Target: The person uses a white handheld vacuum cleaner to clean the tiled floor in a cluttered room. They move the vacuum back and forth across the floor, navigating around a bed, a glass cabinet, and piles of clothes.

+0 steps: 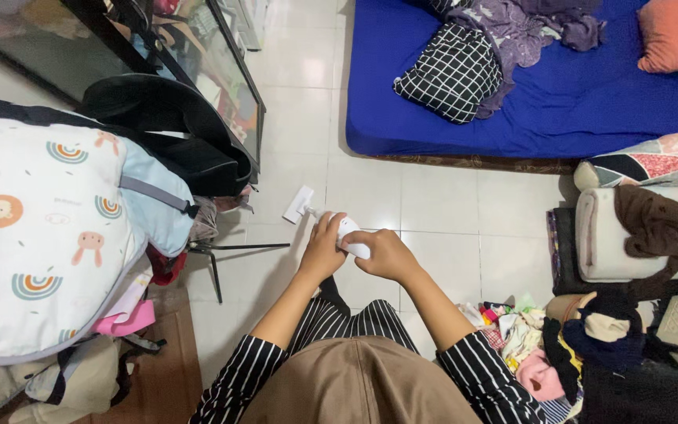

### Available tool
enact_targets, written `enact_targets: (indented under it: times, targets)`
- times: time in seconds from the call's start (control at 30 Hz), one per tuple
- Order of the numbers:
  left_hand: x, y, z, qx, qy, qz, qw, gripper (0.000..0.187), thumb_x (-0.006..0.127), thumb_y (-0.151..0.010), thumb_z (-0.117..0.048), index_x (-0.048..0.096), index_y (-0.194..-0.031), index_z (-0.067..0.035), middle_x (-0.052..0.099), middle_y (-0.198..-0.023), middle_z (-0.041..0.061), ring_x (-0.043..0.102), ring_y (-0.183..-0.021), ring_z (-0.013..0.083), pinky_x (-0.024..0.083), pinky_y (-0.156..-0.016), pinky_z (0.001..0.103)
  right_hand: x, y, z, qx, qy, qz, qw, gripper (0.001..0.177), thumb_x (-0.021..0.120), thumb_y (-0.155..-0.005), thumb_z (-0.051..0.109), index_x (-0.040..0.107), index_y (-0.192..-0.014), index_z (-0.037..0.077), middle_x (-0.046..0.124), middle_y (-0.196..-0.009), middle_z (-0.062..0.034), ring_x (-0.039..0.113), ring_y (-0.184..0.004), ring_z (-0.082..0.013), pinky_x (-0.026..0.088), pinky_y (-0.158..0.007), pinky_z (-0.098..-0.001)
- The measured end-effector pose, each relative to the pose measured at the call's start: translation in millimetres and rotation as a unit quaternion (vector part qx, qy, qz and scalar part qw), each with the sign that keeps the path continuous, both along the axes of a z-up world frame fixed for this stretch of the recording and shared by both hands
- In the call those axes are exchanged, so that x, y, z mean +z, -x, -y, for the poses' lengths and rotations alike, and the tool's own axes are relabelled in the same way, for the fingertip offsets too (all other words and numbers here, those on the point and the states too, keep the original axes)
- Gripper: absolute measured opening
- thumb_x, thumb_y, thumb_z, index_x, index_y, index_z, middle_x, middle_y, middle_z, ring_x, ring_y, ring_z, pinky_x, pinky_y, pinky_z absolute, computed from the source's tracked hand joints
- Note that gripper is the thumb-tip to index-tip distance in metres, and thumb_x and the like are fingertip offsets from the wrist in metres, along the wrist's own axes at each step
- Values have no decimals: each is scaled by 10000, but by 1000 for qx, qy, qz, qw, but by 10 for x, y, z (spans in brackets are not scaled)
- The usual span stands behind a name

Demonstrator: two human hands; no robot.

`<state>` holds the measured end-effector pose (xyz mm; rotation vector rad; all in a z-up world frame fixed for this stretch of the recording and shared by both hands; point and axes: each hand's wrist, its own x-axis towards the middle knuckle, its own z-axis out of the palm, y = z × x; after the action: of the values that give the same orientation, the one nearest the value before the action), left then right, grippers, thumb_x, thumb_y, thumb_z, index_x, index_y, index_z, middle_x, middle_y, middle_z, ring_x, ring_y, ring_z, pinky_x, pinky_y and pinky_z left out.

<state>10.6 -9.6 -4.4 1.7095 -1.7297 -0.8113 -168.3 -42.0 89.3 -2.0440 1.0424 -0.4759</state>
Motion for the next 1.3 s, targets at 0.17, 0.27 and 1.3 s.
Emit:
enact_targets:
  times: [0.17,0.27,1.3]
  targets:
    - [-334,-61,51,-17,-7,21,1000,754,758,-758,-67,452,-1443,-142,387,-1517,209,430,-1328,491,386,-1132,549,-283,-25,-27,-10,5,37,999,392,689,-677,85,769,-1049,181,768,-852,-129,720,-670,-317,575,-661,-380]
    - [-619,-90,73,-34,-27,57,997,768,778,-773,-92,435,-1457,-157,335,-1545,217,376,-1344,521,354,-1144,569,-517,-24,-72,-18,-27,-4,999,417,694,-693,93,765,-1088,206,727,-754,-142,685,-629,-328,550,-638,-402]
    - [-206,76,526,-100,-39,58,992,695,676,-791,20,524,-1433,-198,372,-1557,205,336,-1450,476,423,-1116,523,-135,-125,-29,-190,-93,-40,977,408,722,-772,95,724,-1168,190,727,-781,-193,693,-634,-341,560,-656,-422]
